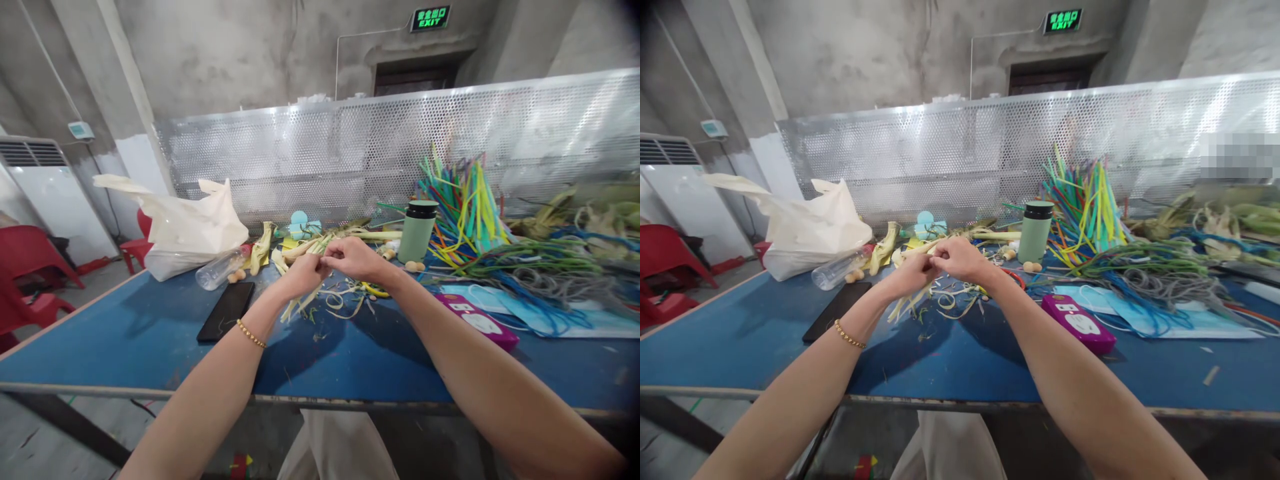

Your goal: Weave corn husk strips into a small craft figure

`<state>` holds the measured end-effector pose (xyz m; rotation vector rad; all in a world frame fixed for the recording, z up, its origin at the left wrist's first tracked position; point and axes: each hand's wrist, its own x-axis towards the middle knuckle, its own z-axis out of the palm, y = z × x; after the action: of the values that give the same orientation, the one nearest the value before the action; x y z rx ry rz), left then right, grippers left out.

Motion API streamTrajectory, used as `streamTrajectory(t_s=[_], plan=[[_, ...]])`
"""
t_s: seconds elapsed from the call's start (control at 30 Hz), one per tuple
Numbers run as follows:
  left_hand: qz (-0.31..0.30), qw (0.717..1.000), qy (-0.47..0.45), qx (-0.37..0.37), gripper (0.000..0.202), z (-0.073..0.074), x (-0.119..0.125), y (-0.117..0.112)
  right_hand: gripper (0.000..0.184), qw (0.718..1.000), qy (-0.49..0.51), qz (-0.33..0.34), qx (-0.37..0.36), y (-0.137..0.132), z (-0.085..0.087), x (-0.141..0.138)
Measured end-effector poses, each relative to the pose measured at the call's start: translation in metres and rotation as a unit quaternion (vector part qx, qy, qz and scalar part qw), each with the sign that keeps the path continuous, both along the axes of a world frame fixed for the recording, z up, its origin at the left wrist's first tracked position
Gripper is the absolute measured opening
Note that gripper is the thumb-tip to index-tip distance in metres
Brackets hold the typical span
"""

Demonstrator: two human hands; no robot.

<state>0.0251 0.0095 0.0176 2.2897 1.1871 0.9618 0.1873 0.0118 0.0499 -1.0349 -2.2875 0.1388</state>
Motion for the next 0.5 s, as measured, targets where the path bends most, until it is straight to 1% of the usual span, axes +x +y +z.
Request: streamTrajectory(t_s=[0.1,0.17,0.27,0.37,0.5], plan=[[-0.047,0.997,-0.042,-0.038,0.012,0.0000,-0.0008,0.0010,0.030,0.999,0.030,0.001,-0.019,0.0000,0.0015,0.0005],[-0.059,0.993,-0.074,-0.066,0.010,0.0013,-0.0023,0.0008,0.032,0.997,0.064,-0.001,-0.040,-0.0003,0.0031,0.0024],[-0.042,0.991,-0.092,-0.082,0.014,0.0042,-0.0038,-0.0005,0.022,0.993,0.094,-0.001,-0.077,-0.0008,0.0044,0.0061],[-0.034,0.990,-0.103,-0.088,0.016,0.0059,-0.0033,-0.0010,0.019,0.992,0.073,0.018,-0.102,-0.0011,0.0045,0.0082],[-0.034,0.989,-0.115,-0.083,0.012,0.0059,-0.0021,-0.0002,0.017,0.995,0.039,0.004,-0.089,-0.0008,0.0044,0.0083]])
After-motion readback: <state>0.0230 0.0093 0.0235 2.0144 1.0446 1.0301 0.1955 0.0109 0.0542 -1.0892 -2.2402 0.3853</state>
